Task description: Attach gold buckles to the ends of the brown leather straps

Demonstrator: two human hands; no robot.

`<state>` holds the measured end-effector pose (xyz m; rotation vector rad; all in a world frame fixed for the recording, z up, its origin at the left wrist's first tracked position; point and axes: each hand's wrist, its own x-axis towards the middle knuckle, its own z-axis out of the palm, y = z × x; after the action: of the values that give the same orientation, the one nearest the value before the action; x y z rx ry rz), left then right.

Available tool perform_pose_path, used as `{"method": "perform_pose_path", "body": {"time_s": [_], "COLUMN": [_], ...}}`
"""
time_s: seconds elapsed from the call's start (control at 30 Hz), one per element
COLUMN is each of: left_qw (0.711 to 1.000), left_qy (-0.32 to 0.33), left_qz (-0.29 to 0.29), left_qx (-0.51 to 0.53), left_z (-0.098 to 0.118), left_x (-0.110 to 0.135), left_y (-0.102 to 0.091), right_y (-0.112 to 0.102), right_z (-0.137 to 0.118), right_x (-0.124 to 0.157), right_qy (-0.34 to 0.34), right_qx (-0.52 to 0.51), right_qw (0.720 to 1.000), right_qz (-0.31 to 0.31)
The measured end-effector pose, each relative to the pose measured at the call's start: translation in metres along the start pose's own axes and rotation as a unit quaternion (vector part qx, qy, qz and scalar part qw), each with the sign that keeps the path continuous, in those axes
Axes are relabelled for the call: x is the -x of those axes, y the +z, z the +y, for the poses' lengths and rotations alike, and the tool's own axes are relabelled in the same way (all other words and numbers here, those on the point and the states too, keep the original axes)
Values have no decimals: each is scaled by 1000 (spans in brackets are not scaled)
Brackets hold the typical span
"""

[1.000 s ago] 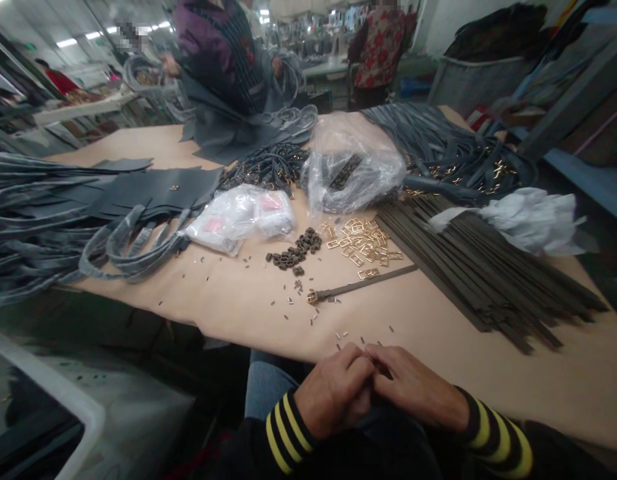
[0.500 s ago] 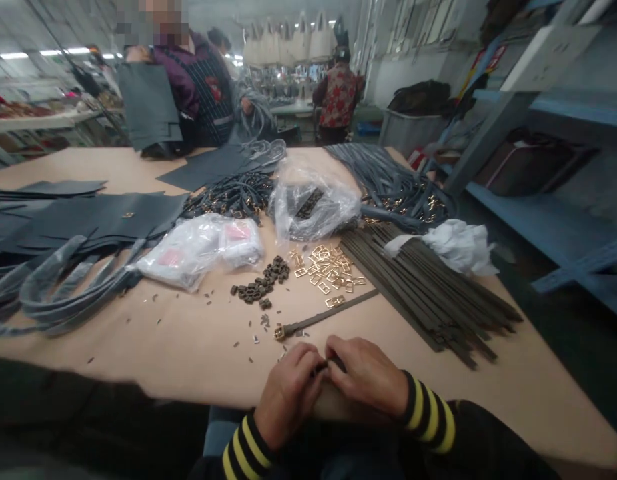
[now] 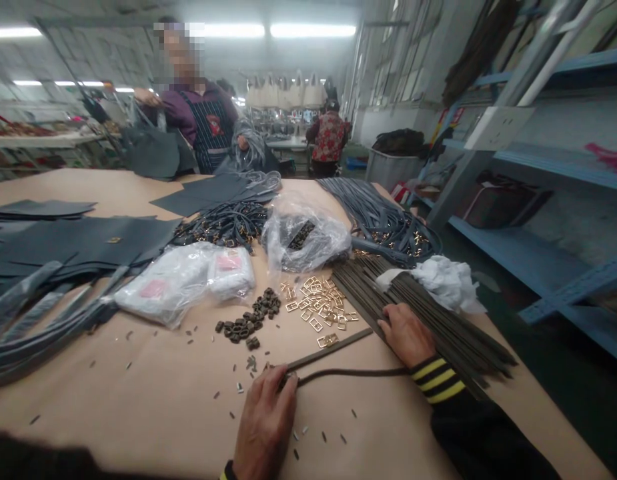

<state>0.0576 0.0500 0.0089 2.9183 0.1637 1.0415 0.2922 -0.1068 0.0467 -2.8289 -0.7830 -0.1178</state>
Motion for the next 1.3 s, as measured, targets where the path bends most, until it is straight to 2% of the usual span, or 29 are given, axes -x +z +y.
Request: {"method": "perform_pose_path", "body": {"time_s": [0.17,0.27,0.33,0.37,0.4,0.43,0.47,0.5,0.53,0.57,0.6,0.63,0.7,0.77,0.8,0.83,0.9,0.93,0.97,1.0,1.07,1.1,1.13,1.17,1.23,1.3], "left_qw": [999,995,979,958,918,855,776,696,631,587,563,552,531,508,501,501,517,528,537,542,542,539,536,532,526,532], "left_qy": [-6,-19,-73,-128,-199,-276,-338,-381,-406,-421,-434,-451,-496,-522,-528,-529,-524,-522,-519,-517,-513,-511,-511,-510,-510,-516], "left_qz": [33,46,23,-12,-62,-117,-169,-204,-219,-218,-210,-199,-175,-149,-136,-125,-118,-120,-124,-128,-133,-133,-131,-127,-119,-114], "left_qx": [14,89,190,258,337,422,505,574,624,656,671,672,664,669,672,673,666,659,653,651,652,655,660,664,670,662], "left_z": [3,12,24,31,38,46,52,57,61,64,65,66,65,63,62,61,59,59,59,58,59,59,59,59,59,58], "left_x": [3,7,6,4,1,-2,-6,-9,-11,-12,-12,-11,-6,0,2,5,8,9,10,11,12,12,13,13,15,18], "left_y": [-4,-7,-11,-14,-17,-21,-24,-27,-29,-31,-32,-32,-33,-33,-34,-34,-35,-35,-36,-36,-38,-39,-40,-41,-43,-44], "right_y": [-3,-15,-22,-25,-27,-27,-27,-26,-25,-23,-21,-19,-14,-10,-9,-9,-11,-13,-15,-17,-18,-17,-15,-13,-12,-15], "right_z": [1,2,-2,-7,-13,-21,-29,-37,-44,-50,-54,-57,-56,-51,-47,-44,-40,-39,-41,-44,-52,-57,-62,-65,-71,-73], "right_x": [-6,0,14,24,35,47,61,74,86,98,108,117,130,141,146,150,159,163,166,167,166,164,161,158,152,151], "right_qy": [44,55,59,58,56,55,59,70,88,112,137,159,191,204,194,171,86,25,-46,-122,-253,-299,-322,-325,-295,-248], "right_qx": [-51,-133,-214,-253,-298,-356,-421,-489,-551,-602,-636,-650,-659,-651,-634,-600,-489,-428,-376,-333,-269,-244,-230,-232,-279,-338], "right_qw": [998,990,975,966,952,931,901,863,820,778,745,728,714,716,731,759,842,882,914,932,928,919,915,916,912,892], "right_qz": [-3,3,-8,-22,-41,-65,-89,-112,-129,-141,-147,-148,-144,-147,-161,-185,-212,-194,-146,-77,55,80,75,45,-57,-171]}}
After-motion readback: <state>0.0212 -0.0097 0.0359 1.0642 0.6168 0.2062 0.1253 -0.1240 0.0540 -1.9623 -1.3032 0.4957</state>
